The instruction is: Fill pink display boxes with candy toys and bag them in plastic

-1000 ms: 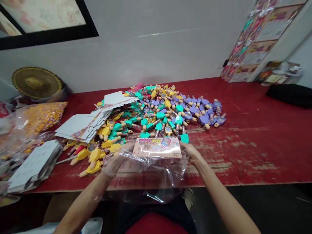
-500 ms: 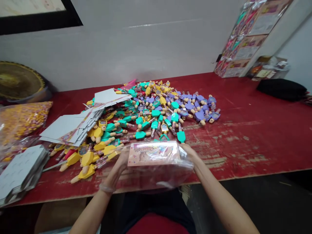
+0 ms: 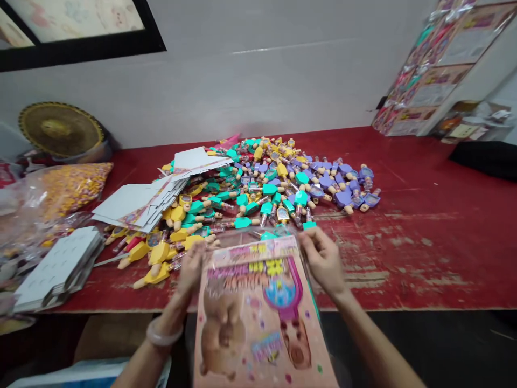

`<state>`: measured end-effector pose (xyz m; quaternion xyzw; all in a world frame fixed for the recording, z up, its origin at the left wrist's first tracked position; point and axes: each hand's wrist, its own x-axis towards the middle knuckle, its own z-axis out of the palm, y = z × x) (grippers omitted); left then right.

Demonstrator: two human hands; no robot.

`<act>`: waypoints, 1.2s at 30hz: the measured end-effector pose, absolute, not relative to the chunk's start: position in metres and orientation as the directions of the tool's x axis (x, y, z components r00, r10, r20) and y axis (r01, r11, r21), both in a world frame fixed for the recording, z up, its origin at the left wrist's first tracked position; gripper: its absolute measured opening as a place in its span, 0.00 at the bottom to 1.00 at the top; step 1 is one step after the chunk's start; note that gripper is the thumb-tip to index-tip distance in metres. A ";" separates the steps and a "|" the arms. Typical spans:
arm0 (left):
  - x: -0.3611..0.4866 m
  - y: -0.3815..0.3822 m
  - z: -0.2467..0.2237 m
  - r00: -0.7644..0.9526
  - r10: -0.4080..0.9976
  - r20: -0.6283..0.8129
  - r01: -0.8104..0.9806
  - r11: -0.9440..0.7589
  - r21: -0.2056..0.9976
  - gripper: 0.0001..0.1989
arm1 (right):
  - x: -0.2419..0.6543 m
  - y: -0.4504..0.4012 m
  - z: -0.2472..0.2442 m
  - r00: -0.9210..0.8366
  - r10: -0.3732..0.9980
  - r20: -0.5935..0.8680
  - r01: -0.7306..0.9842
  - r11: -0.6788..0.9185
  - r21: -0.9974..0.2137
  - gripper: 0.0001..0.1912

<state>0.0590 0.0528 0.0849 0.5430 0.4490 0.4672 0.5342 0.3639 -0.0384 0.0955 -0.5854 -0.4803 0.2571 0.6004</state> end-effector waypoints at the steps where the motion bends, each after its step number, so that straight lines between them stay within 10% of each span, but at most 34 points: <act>1: 0.051 0.055 0.104 0.138 0.986 0.098 -0.061 -0.090 0.994 0.22 | 0.368 -0.042 0.120 0.369 0.844 0.389 0.333 0.271 -0.903 0.18; 5: 0.010 0.025 0.164 0.360 0.889 0.283 0.066 -0.326 0.943 0.17 | 0.367 -0.069 0.175 -0.046 0.780 0.624 0.606 0.518 -0.603 0.06; 10: -0.008 -0.042 0.090 0.754 0.609 -0.247 0.617 -0.528 0.583 0.17 | 0.328 -0.108 0.062 -0.563 0.770 0.300 0.753 0.627 -0.200 0.11; 15: 0.014 -0.047 0.000 0.652 0.716 -0.249 0.739 -0.527 0.421 0.17 | 0.330 -0.108 -0.029 -0.572 0.817 0.072 0.819 0.573 0.005 0.14; 21: -0.042 -0.088 0.006 0.550 0.734 -0.398 0.641 -0.065 0.765 0.24 | 0.327 -0.136 0.001 -0.532 0.801 -0.273 0.846 0.496 -0.194 0.07; 24: -0.066 -0.104 -0.001 0.036 0.912 -0.408 0.536 0.327 0.779 0.32 | 0.271 -0.131 0.000 -0.520 0.845 -0.123 0.790 0.422 -0.445 0.11; 27: -0.068 -0.108 -0.012 0.020 0.797 -0.603 0.399 0.547 0.736 0.38 | 0.201 -0.114 -0.017 -0.540 0.841 -0.017 0.684 0.427 -0.591 0.08; 36: -0.052 -0.119 -0.016 0.173 0.706 -0.687 0.209 0.656 0.726 0.37 | 0.136 -0.113 -0.048 -0.638 0.770 -0.031 0.689 0.552 -0.469 0.07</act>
